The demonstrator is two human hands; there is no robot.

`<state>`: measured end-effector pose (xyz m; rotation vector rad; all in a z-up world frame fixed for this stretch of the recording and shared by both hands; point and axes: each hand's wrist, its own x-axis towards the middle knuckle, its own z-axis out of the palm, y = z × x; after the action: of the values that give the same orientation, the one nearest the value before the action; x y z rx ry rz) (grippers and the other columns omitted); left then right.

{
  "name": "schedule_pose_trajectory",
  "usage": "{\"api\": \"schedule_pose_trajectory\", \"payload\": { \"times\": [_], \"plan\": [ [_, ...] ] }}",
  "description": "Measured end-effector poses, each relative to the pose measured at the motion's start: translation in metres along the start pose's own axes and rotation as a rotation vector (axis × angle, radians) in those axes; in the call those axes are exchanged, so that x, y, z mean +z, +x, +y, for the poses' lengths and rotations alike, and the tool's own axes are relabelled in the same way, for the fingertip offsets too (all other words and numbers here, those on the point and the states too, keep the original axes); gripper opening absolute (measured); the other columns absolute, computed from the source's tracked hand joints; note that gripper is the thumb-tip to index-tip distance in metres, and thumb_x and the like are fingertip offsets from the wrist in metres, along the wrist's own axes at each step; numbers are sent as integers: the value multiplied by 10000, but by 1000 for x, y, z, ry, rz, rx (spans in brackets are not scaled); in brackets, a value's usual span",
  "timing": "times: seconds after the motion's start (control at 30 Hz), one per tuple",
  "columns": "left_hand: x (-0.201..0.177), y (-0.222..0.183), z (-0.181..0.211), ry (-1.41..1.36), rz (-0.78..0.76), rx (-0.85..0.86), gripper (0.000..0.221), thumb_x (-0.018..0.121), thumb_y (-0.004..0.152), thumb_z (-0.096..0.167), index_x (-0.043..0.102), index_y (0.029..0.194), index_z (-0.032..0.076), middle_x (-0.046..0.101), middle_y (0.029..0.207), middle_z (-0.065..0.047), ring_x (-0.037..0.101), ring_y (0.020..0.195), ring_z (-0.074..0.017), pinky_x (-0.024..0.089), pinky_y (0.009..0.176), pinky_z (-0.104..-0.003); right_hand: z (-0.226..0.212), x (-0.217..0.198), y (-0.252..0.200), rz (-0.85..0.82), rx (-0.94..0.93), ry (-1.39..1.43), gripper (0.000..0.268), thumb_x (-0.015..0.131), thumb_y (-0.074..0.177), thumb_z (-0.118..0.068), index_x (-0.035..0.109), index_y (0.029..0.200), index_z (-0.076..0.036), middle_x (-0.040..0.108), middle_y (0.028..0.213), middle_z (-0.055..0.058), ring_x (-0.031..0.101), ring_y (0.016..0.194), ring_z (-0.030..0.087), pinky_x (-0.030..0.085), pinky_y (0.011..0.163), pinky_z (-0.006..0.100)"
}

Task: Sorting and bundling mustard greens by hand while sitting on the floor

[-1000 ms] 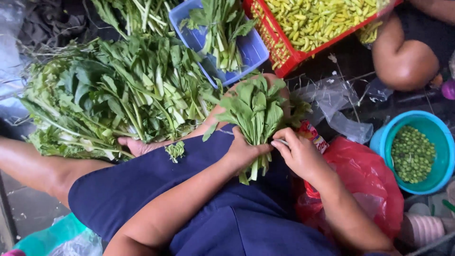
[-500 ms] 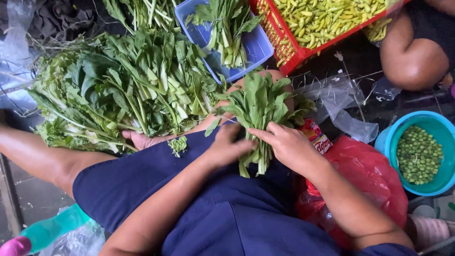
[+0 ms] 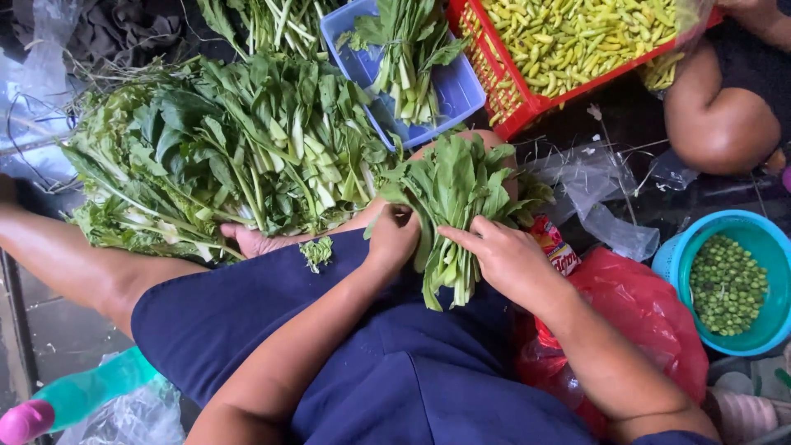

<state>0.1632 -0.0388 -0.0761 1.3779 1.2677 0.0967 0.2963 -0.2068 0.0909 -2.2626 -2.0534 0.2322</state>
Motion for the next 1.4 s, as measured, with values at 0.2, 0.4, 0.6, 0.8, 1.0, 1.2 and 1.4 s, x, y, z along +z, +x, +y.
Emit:
{"api": "schedule_pose_trajectory", "payload": {
  "times": [0.2, 0.4, 0.6, 0.8, 1.0, 1.2, 1.4],
  "plan": [
    [-11, -38, 45, 203, -23, -5, 441, 641, 912, 552, 657, 1202, 219, 771, 1127, -15, 693, 1167, -255, 538, 1005, -451, -30, -49, 22, -202, -36, -35, 677, 393, 978, -3, 473, 1547, -360, 610, 850, 31, 644, 638, 169, 581, 593, 340],
    [-9, -55, 50, 86, 64, 108, 250, 626, 936, 327, 700, 1072, 131, 774, 1020, -108, 704, 1103, -343, 537, 962, -498, -30, -47, 46, -275, -90, -108, 643, 387, 972, 2, 447, 1546, -281, 672, 831, 85, 681, 592, 196, 570, 530, 386],
    [-22, -91, 43, -576, 71, 18, 255, 728, 908, 226, 693, 1031, 5, 695, 1037, -193, 652, 961, -209, 618, 842, -327, -12, -17, 41, -145, -126, -166, 545, 434, 943, -57, 560, 1447, -221, 633, 777, 72, 651, 582, 213, 562, 530, 379],
    [-49, -111, 55, -205, -4, 951, 63, 707, 942, 71, 730, 997, 49, 757, 1058, -143, 706, 1090, -330, 532, 982, -430, -19, -61, 34, -233, -53, 80, 546, 384, 961, -6, 542, 1463, -152, 666, 805, 112, 694, 690, 287, 584, 644, 438],
    [-40, -102, 75, -74, -79, 1038, 90, 721, 962, 230, 749, 984, 147, 763, 948, -54, 717, 943, -296, 546, 884, -412, -7, -84, 6, -79, -53, 27, 233, 529, 1020, -244, 544, 1203, -102, 696, 872, 131, 719, 878, 341, 592, 723, 466],
    [-35, -97, 85, -8, -160, 1007, 34, 740, 908, 177, 763, 908, 152, 725, 768, -78, 705, 799, -323, 560, 773, -407, 5, -45, 19, -47, -83, 90, 370, 526, 1023, -328, 500, 1350, -157, 712, 816, 112, 719, 840, 344, 574, 731, 494],
    [-41, -105, 97, -30, -228, 1122, 231, 742, 927, 185, 621, 763, 75, 615, 706, -151, 602, 777, -449, 513, 759, -473, 5, -44, 41, 140, -89, -18, 225, 614, 951, -478, 567, 928, -259, 677, 727, -50, 634, 876, 194, 444, 844, 397]
  ]
}}
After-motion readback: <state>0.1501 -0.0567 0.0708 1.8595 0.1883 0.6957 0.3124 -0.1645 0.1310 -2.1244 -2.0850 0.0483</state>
